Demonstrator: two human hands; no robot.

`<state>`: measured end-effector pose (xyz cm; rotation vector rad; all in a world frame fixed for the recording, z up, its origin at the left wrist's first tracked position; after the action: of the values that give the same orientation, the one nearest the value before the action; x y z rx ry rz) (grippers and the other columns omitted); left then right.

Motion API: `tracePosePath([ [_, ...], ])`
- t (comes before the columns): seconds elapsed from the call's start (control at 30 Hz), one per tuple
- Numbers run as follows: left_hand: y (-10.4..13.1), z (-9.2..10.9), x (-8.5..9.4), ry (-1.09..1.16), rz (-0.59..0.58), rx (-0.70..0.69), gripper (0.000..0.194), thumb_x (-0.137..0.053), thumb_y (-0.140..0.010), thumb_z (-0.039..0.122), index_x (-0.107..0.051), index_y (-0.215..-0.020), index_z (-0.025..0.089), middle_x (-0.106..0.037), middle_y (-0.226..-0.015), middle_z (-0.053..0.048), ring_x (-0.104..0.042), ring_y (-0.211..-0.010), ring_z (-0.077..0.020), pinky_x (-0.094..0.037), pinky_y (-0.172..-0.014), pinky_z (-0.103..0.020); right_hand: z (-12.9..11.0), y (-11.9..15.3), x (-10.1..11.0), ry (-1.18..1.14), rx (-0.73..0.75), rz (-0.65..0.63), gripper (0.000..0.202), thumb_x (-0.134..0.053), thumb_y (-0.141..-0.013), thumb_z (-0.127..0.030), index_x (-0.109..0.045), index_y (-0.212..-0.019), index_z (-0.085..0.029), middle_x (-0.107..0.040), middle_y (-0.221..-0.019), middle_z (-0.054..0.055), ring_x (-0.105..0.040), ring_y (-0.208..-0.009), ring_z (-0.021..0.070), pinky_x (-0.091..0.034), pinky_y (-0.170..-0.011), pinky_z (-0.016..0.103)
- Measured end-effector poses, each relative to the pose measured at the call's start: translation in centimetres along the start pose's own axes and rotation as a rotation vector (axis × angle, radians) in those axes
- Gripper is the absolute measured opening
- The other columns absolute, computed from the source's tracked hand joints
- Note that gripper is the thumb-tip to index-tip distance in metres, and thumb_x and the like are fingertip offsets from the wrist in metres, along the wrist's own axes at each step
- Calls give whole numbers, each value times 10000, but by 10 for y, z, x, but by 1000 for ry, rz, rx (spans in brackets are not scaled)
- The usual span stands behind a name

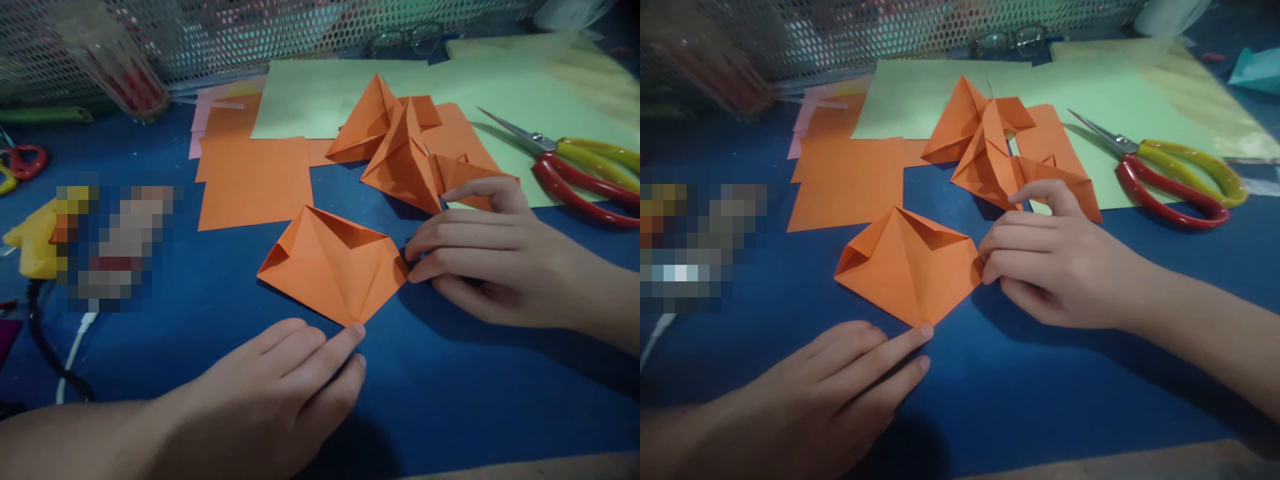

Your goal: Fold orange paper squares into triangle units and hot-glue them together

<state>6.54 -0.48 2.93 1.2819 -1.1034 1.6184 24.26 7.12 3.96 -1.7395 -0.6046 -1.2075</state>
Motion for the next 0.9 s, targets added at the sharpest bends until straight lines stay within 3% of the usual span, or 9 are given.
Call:
tracePosePath([
  [0.1, 0, -2, 0, 19, 7, 28, 356, -496, -1063, 219, -683, -1351, 124, -693, -1442, -112, -633, -1075, -232, -478, -1014, -362, -2, -1, 4, -16, 26, 47, 169, -592, -977, -125, -589, -956, -292, -760, -942, -28, -722, -863, 155, -445, -1040, 455],
  [0.27, -1, -7, 4, 104, 68, 83, 302, -514, -1056, 200, -702, -1286, 145, -719, -1410, -72, -626, -1228, -214, -460, -1123, -334, -7, -5, -9, -165, 96, -54, 312, -524, -1053, -170, -602, -1347, -238, -765, -1293, 66, -701, -1243, 171, -448, -1112, 420],
  [0.37, 0, -9, 2, 140, 82, 105, 313, -478, -1048, 175, -671, -1291, 140, -713, -1408, -95, -630, -1278, -226, -491, -1132, -334, -6, -6, -17, -161, 119, -92, 261, -511, -1089, -168, -624, -1317, -224, -773, -1271, 64, -724, -1174, 174, -481, -1032, 395],
  [0.47, 1, -12, 1, 179, 73, 140, 321, -449, -1045, 165, -640, -1302, 134, -684, -1442, -134, -632, -1325, -258, -532, -1137, -362, -4, -4, -17, -149, 119, -39, 225, -462, -1120, -183, -640, -1256, -210, -774, -1166, 61, -717, -1083, 170, -495, -968, 370],
  [0.67, 0, -14, 1, 242, 47, 173, 401, -501, -962, 89, -614, -1345, 127, -698, -1417, -162, -649, -1338, -260, -549, -1157, -391, -8, -4, -14, -108, 80, -18, 224, -410, -1129, -172, -619, -1145, -249, -782, -1095, 32, -737, -1038, 159, -501, -973, 357],
  [0.77, 0, -14, 0, 269, 58, 144, 424, -513, -939, 87, -617, -1350, 116, -692, -1420, -178, -645, -1335, -276, -562, -1137, -417, -15, -7, -13, -77, 110, -49, 254, -400, -1099, -92, -597, -1152, -244, -795, -1149, 22, -742, -1089, 143, -507, -1009, 340],
  [0.9, 1, -13, -2, 267, 52, 108, 402, -498, -959, 107, -633, -1337, 122, -685, -1441, -161, -637, -1322, -289, -577, -1089, -433, -27, -12, -7, -4, 191, -56, 331, -348, -1100, -64, -608, -1226, -226, -805, -1083, 25, -753, -1004, 144, -541, -919, 333],
])
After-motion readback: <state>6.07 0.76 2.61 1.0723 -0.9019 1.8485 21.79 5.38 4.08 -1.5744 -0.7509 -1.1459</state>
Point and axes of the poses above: each hand's wrist, its own y-axis away from the middle knuckle, its own x-axis out of the back of the hand, z = x × y, the point moved 8 cm from there along -y, towards the middle knuckle
